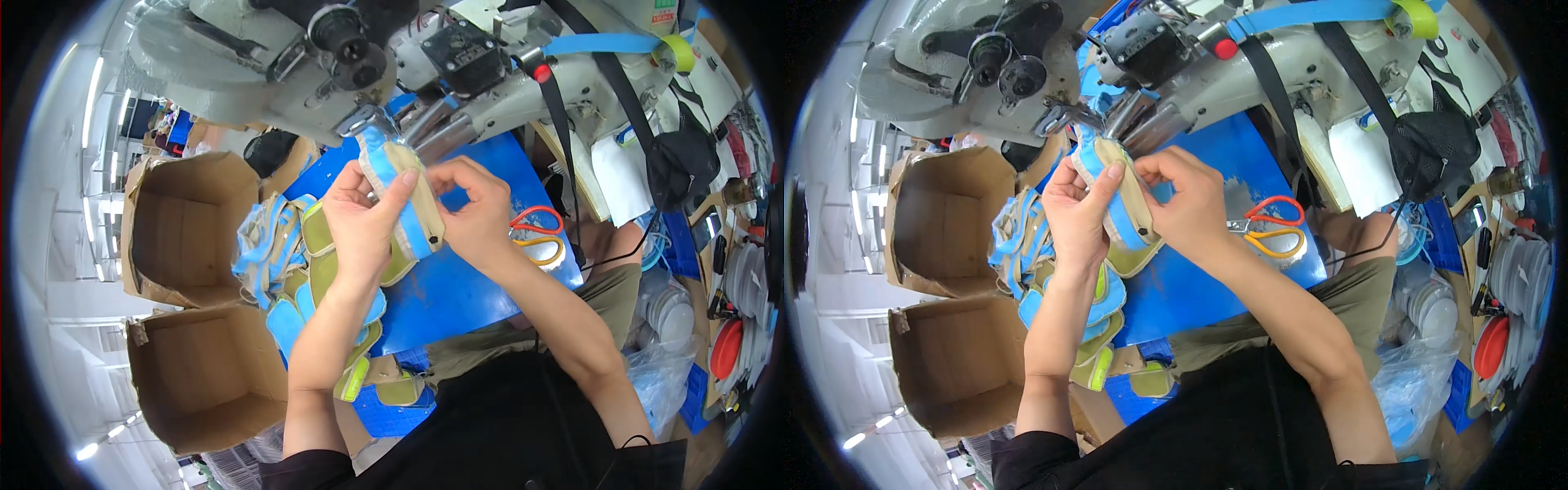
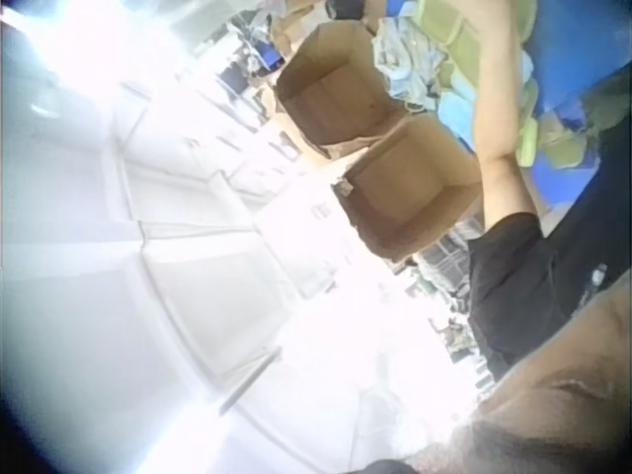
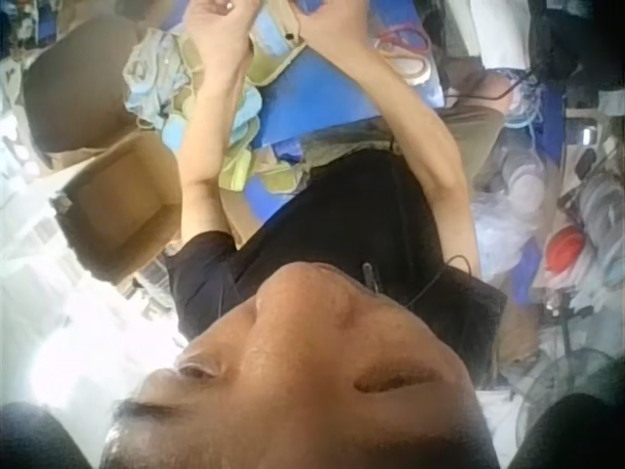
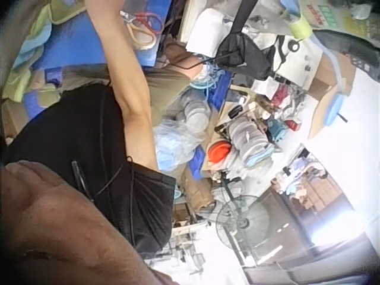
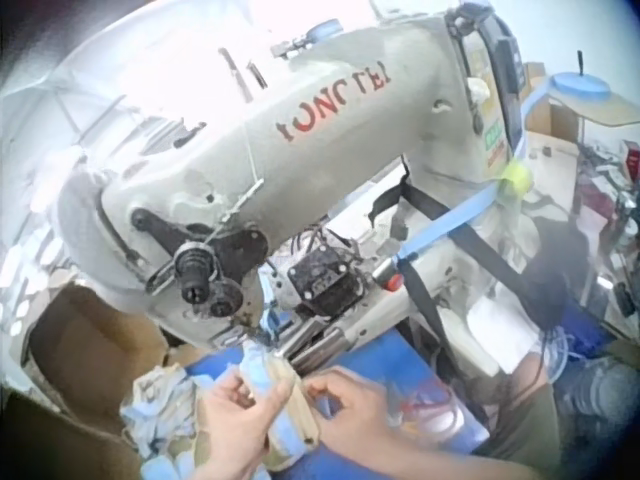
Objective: The person sews a blue fabric strip onto the edge of a small mesh pouch using a sewing machine. They then use scissors to trim the excess thread and fabric, inspect the finished pouch, and place it on a pile of completed items.
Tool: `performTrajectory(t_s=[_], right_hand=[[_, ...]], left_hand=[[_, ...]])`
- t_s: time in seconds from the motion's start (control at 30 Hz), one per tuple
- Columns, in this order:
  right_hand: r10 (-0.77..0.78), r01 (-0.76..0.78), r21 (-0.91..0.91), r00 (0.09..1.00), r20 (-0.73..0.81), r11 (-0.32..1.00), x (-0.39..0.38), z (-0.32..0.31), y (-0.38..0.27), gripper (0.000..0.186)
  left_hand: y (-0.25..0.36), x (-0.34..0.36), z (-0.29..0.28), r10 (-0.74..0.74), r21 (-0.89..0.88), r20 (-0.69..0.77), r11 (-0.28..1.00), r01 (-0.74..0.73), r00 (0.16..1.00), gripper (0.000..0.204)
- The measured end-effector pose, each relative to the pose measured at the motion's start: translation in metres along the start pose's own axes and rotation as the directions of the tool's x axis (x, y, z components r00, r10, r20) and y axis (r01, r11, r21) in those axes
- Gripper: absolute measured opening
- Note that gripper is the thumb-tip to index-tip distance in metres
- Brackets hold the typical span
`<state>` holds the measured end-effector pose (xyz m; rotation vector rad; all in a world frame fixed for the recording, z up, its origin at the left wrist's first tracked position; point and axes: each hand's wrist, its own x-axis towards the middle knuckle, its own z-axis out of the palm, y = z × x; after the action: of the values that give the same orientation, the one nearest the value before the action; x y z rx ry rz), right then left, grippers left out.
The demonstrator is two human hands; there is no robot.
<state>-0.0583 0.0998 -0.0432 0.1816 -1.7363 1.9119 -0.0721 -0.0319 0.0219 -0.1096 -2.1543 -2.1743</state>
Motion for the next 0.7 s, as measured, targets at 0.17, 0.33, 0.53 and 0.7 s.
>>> performTrajectory(t_s=[0.17, 0.33, 0.53, 0.7], right_hand=[[0.172, -0.174, 0.118, 0.985, 0.03, 0.978, 0.009, 0.004, -0.01, 0.018], [0.297, -0.313, 0.201, 0.949, 0.104, 0.928, 0.013, 0.001, -0.011, 0.019], [0.329, -0.351, 0.203, 0.934, 0.136, 0.914, 0.013, -0.002, -0.01, 0.019], [0.429, -0.476, 0.22, 0.874, 0.229, 0.852, 0.017, -0.01, -0.025, 0.019]], left_hand=[[0.007, 0.015, -0.003, -0.006, 0.03, 0.006, 1.0, 0.006, 1.0, 0.031], [0.009, 0.017, -0.005, 0.022, 0.056, 0.077, 0.998, -0.027, 0.997, 0.039], [0.018, 0.014, 0.001, 0.003, 0.062, 0.112, 0.998, -0.01, 0.994, 0.043], [0.014, 0.024, -0.001, 0.032, 0.1, 0.092, 0.994, -0.042, 0.995, 0.051]])
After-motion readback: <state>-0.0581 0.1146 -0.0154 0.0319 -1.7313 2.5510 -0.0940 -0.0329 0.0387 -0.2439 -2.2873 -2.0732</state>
